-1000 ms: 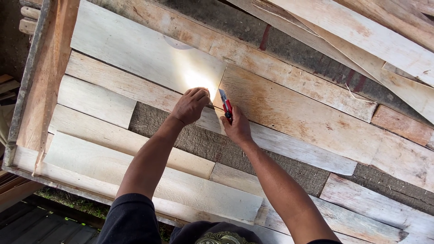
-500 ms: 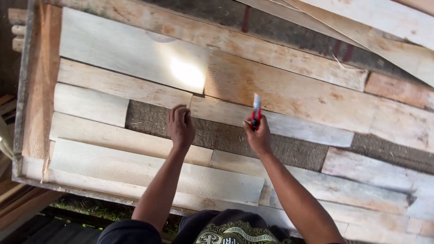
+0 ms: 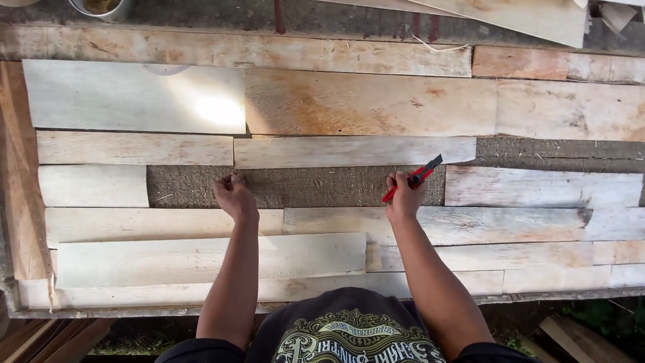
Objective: The person uses a red utility knife to cut and trim several wooden planks on a workbench. They repeatedly position planks, score them, and break off sections, then set the cut pieces aside on the bench.
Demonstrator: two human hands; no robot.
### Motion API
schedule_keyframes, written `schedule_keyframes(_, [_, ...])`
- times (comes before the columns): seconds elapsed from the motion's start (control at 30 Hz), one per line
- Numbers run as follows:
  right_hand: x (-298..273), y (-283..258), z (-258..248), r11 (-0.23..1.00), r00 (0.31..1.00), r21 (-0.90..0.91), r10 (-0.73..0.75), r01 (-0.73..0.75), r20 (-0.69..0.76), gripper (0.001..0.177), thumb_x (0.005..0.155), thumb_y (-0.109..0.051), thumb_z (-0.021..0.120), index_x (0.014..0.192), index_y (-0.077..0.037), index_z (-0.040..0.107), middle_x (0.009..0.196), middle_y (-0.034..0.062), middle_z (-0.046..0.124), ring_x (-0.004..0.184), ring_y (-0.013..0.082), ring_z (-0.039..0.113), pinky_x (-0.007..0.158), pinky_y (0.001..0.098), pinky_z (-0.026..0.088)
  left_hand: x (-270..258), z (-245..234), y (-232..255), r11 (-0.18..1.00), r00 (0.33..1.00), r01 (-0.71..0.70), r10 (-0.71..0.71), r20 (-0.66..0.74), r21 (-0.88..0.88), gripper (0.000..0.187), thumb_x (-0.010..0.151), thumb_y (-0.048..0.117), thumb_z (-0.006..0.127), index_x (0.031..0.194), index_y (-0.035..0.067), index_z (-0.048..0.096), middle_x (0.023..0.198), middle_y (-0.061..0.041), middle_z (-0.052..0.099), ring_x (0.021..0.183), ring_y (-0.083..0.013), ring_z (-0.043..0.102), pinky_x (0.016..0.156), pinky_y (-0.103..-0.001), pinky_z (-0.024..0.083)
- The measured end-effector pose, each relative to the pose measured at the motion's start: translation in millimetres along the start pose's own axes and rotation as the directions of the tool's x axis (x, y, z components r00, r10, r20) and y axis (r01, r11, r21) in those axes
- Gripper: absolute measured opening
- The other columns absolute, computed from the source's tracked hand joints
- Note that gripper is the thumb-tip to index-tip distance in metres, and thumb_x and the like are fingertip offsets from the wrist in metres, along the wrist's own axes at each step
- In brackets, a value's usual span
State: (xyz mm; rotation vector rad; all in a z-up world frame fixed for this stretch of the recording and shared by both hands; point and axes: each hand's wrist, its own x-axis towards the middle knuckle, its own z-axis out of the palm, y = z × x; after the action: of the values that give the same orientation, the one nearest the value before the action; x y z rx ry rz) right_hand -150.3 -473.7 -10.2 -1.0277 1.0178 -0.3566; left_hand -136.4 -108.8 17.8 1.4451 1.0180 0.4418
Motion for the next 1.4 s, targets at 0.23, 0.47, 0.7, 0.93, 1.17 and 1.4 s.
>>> schedule_keyframes(0.23, [-14,-6,9,1.0,1.0,0.014,0.006,-0.006,0.027,0.038,0.091,0.002,0.075,0.115,-0.012,0.049,0.103,0.0058,0.061,0.089,0.0265,0.076,0.085,0.0372,0.07,2,-1,-4,0.995,0.999,0.009,-0.013,-0.041,-0.098,0.004,0.102,0.005,0.06,0.106,0.005,0.06,0.089,-0.009,0.071,0.085,-0.0096,0.072,0.071,-0.017,0.057])
schedule_keyframes(0.47, [-26,-11,20,1.0,0.994,-0.018,-0.002,0.004,0.105,0.036,0.094,0.0,0.074,0.115,-0.015,0.048,0.107,0.0071,0.062,0.094,0.0307,0.077,0.089,0.0406,0.071,19,2,-26,0.982,1.0,0.008,-0.012,-0.024,-0.188,0.006,0.103,0.004,0.057,0.109,0.006,0.057,0.103,-0.01,0.07,0.093,-0.0106,0.072,0.08,-0.019,0.059])
schedule_keyframes(0.7, [-19,-4,18,1.0,0.993,-0.027,0.007,-0.004,0.116,0.036,0.096,-0.002,0.074,0.118,-0.016,0.048,0.107,0.0062,0.061,0.095,0.0306,0.077,0.09,0.0402,0.071,25,4,-32,0.974,1.0,0.008,-0.005,0.014,-0.228,0.008,0.105,0.003,0.054,0.113,0.002,0.055,0.116,-0.017,0.069,0.105,-0.0193,0.073,0.085,-0.028,0.063])
schedule_keyframes(0.93, [-16,-2,16,1.0,0.989,-0.015,0.008,-0.006,0.148,0.034,0.098,-0.004,0.072,0.118,-0.015,0.048,0.11,0.008,0.06,0.1,0.0316,0.076,0.094,0.041,0.07,23,4,-25,0.967,1.0,0.026,-0.026,0.004,-0.254,0.006,0.104,0.003,0.055,0.111,0.004,0.055,0.114,-0.014,0.07,0.1,-0.0148,0.074,0.083,-0.022,0.062])
schedule_keyframes(1.17, [-18,-4,16,1.0,0.99,-0.012,0.022,-0.02,0.137,0.035,0.097,-0.003,0.074,0.12,-0.013,0.05,0.111,0.0112,0.063,0.1,0.0319,0.076,0.093,0.0412,0.07,22,3,-25,0.964,1.0,0.021,-0.022,0.0,-0.264,0.007,0.104,0.004,0.056,0.111,0.005,0.056,0.113,-0.014,0.07,0.101,-0.0162,0.075,0.083,-0.023,0.063])
schedule_keyframes(1.4, [-18,-3,20,1.0,0.995,-0.01,0.019,-0.018,0.093,0.037,0.093,-0.002,0.077,0.117,-0.014,0.051,0.102,0.0084,0.066,0.088,0.0272,0.078,0.083,0.0361,0.071,18,3,-16,0.963,1.0,0.029,-0.026,0.017,-0.269,0.007,0.105,0.004,0.055,0.112,0.005,0.055,0.117,-0.015,0.069,0.105,-0.0185,0.073,0.085,-0.026,0.062])
